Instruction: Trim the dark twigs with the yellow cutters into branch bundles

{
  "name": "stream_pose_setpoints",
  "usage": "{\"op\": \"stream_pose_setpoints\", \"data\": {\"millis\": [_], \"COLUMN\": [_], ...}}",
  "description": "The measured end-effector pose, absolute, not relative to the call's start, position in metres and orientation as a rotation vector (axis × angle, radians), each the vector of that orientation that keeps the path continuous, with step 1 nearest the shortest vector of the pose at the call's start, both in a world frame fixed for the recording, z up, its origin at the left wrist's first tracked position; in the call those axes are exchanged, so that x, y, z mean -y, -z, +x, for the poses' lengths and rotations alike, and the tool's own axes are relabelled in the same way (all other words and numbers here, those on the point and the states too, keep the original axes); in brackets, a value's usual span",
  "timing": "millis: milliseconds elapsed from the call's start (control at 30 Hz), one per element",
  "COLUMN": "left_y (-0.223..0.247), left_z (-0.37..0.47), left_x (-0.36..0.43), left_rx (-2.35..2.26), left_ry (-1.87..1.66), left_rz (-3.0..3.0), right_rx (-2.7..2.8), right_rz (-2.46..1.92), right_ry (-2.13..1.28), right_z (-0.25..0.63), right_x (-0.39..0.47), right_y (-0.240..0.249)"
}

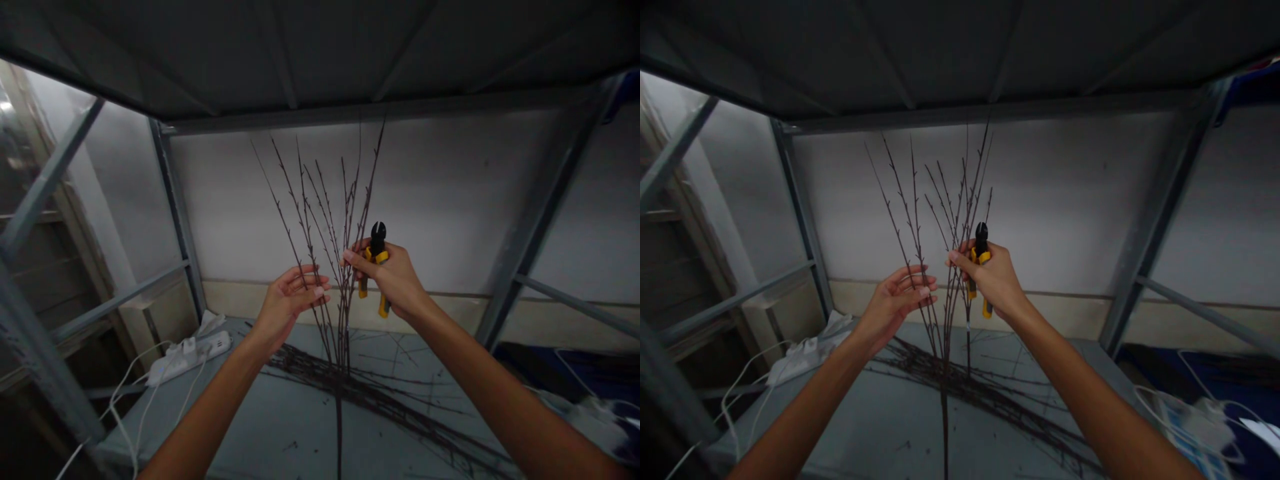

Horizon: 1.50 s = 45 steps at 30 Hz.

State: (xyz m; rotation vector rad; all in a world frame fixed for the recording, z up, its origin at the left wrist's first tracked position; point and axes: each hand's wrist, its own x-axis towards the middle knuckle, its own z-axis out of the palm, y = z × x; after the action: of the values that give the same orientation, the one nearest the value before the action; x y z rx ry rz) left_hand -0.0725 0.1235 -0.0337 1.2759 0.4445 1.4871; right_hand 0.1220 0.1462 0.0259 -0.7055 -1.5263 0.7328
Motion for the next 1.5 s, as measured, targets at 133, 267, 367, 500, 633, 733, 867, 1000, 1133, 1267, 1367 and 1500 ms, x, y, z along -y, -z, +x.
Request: {"op": "stream_pose_setpoints", "data": {"millis": [133,267,367,500,633,733,867,1000,1133,1267,1367,1500], "left_y": [0.034,0.038,0.044,0.049,0.053,0.056,0.061,0.065,0.065,0.059,0.054,0.05], "left_z": [-0.072,-0.07,-0.069,-0.071,-0.073,-0.074,-0.073,-0.071,-0.069,-0.067,-0.062,-0.052], "left_x": [-0.126,-0.129,-0.131,-0.132,-0.132,-0.13,-0.128,-0.13,-0.131,-0.128,-0.126,-0.123], "left_rx": [-0.453,-0.496,-0.563,-0.628,-0.629,-0.601,-0.551,-0.525,-0.604,-0.745,-0.788,-0.782], "left_ry": [-1.495,-1.507,-1.505,-1.517,-1.513,-1.488,-1.469,-1.504,-1.468,-1.288,-1.187,-1.207], "left_rz": [1.316,1.335,1.393,1.423,1.409,1.382,1.369,1.383,1.447,1.579,1.601,1.658], "right_rx": [1.52,1.516,1.504,1.489,1.486,1.472,1.454,1.442,1.42,1.401,1.389,1.383], "right_rz": [-0.702,-0.704,-0.698,-0.689,-0.699,-0.689,-0.705,-0.722,-0.705,-0.698,-0.701,-0.711], "right_ry": [-0.708,-0.693,-0.685,-0.664,-0.644,-0.647,-0.631,-0.609,-0.626,-0.622,-0.604,-0.585], "right_z": [0.124,0.127,0.13,0.136,0.14,0.142,0.145,0.149,0.154,0.161,0.166,0.171], "right_x": [-0.15,-0.156,-0.161,-0.163,-0.16,-0.158,-0.156,-0.155,-0.151,-0.147,-0.144,-0.142], "right_y": [-0.028,-0.026,-0.022,-0.017,-0.018,-0.02,-0.019,-0.015,-0.012,-0.009,-0.009,-0.007]}}
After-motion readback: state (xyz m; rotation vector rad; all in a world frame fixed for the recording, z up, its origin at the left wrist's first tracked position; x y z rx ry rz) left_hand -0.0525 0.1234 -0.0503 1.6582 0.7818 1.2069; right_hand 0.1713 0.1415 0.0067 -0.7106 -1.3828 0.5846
